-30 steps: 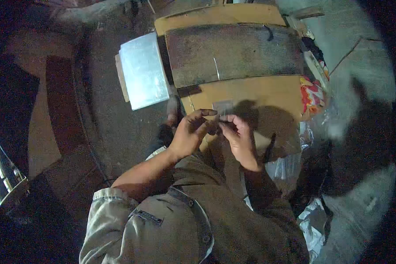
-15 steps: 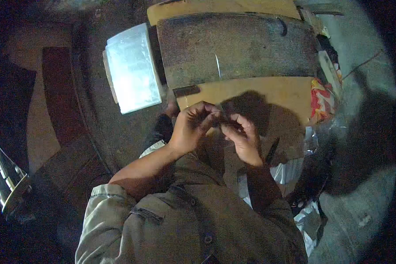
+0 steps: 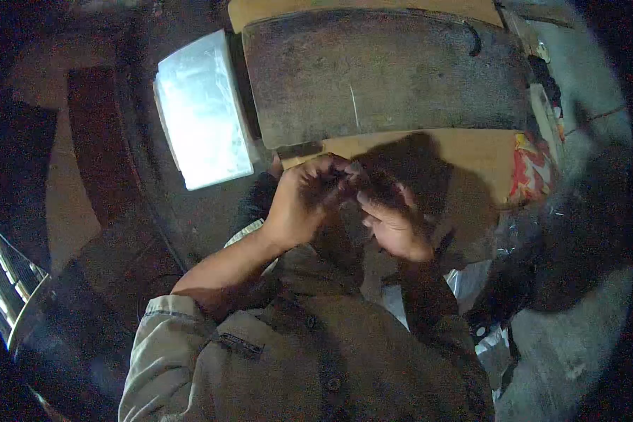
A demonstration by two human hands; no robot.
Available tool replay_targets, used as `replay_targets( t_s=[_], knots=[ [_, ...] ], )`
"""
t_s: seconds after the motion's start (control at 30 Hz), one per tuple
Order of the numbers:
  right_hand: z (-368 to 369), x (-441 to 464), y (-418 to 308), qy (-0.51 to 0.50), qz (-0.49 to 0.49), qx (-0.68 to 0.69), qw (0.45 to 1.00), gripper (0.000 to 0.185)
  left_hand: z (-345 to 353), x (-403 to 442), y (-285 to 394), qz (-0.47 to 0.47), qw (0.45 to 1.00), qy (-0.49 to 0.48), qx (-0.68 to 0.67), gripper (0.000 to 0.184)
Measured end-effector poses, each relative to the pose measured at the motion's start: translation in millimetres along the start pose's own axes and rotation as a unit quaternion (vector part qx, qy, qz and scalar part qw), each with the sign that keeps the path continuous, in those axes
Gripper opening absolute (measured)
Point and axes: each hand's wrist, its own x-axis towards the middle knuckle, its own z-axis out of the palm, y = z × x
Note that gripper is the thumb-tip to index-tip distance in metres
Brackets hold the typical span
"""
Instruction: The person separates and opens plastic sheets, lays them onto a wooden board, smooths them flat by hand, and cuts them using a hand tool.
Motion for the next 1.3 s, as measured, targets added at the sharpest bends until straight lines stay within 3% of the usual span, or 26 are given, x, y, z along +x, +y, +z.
replay_targets(
  t_s=[0.13,0.2,0.27,0.43,0.6,0.7,0.77,0.83,0.9,1.03,1.1,1.17,1.2,1.27,1.3],
  knots=[
    [-3.2,3.7,9.6,-0.005,-0.017,0.104,0.994,0.024,-2.3,1.0,4.4,-0.012,0.999,-0.003,-0.030,0.014],
    [-5.2,1.2,4.4,-0.030,0.027,0.093,0.995,0.036,-4.0,0.9,5.3,-0.026,0.999,-0.004,-0.033,0.014],
    [-11.3,5.4,13.9,-0.037,0.034,0.139,0.989,0.035,-5.3,1.0,0.9,0.032,0.999,-0.004,-0.030,0.015],
    [-11.6,3.4,14.0,-0.051,0.055,0.210,0.975,0.035,-10.9,1.9,13.1,0.026,0.999,-0.028,-0.001,0.015],
    [-10.7,2.1,9.9,-0.142,0.089,0.307,0.937,0.031,-16.3,1.7,23.0,0.004,0.998,-0.055,-0.029,0.023],
    [-10.0,2.3,4.0,-0.168,0.076,0.301,0.936,0.031,-16.2,0.4,26.8,0.039,0.997,-0.055,-0.030,0.023],
    [-13.3,3.6,10.5,-0.175,0.071,0.306,0.933,0.027,-15.6,-0.1,34.0,-0.022,0.997,-0.054,-0.044,0.024],
    [-12.4,3.9,11.7,-0.173,0.069,0.314,0.931,0.023,-17.8,1.4,30.1,0.005,0.998,-0.070,-0.010,0.022],
    [-7.6,2.0,6.9,-0.052,0.066,0.237,0.968,0.022,-19.8,0.4,27.1,0.031,0.996,-0.084,0.023,0.020],
    [-15.3,3.1,23.1,-0.002,-0.005,0.157,0.988,0.033,-19.0,0.3,31.8,0.001,0.997,-0.051,0.056,0.024],
    [-20.5,12.1,51.2,0.070,-0.216,-0.022,0.974,0.045,-15.7,2.5,35.2,-0.019,0.996,-0.037,0.081,0.024],
    [-31.4,20.4,70.3,0.085,-0.227,-0.062,0.968,0.050,-12.0,4.4,36.6,0.031,0.995,0.059,0.079,0.024],
    [-28.7,19.7,66.1,0.092,-0.232,-0.082,0.965,0.052,-13.7,4.6,39.3,0.031,0.995,0.059,0.079,0.024],
    [-20.4,15.6,52.2,0.144,-0.238,-0.119,0.953,0.052,-18.7,4.5,45.0,0.066,0.910,0.113,0.393,0.027],
    [-15.6,15.0,43.9,0.188,-0.239,-0.136,0.943,0.050,-19.1,4.1,41.0,0.065,0.911,0.113,0.392,0.027]
  ],
)
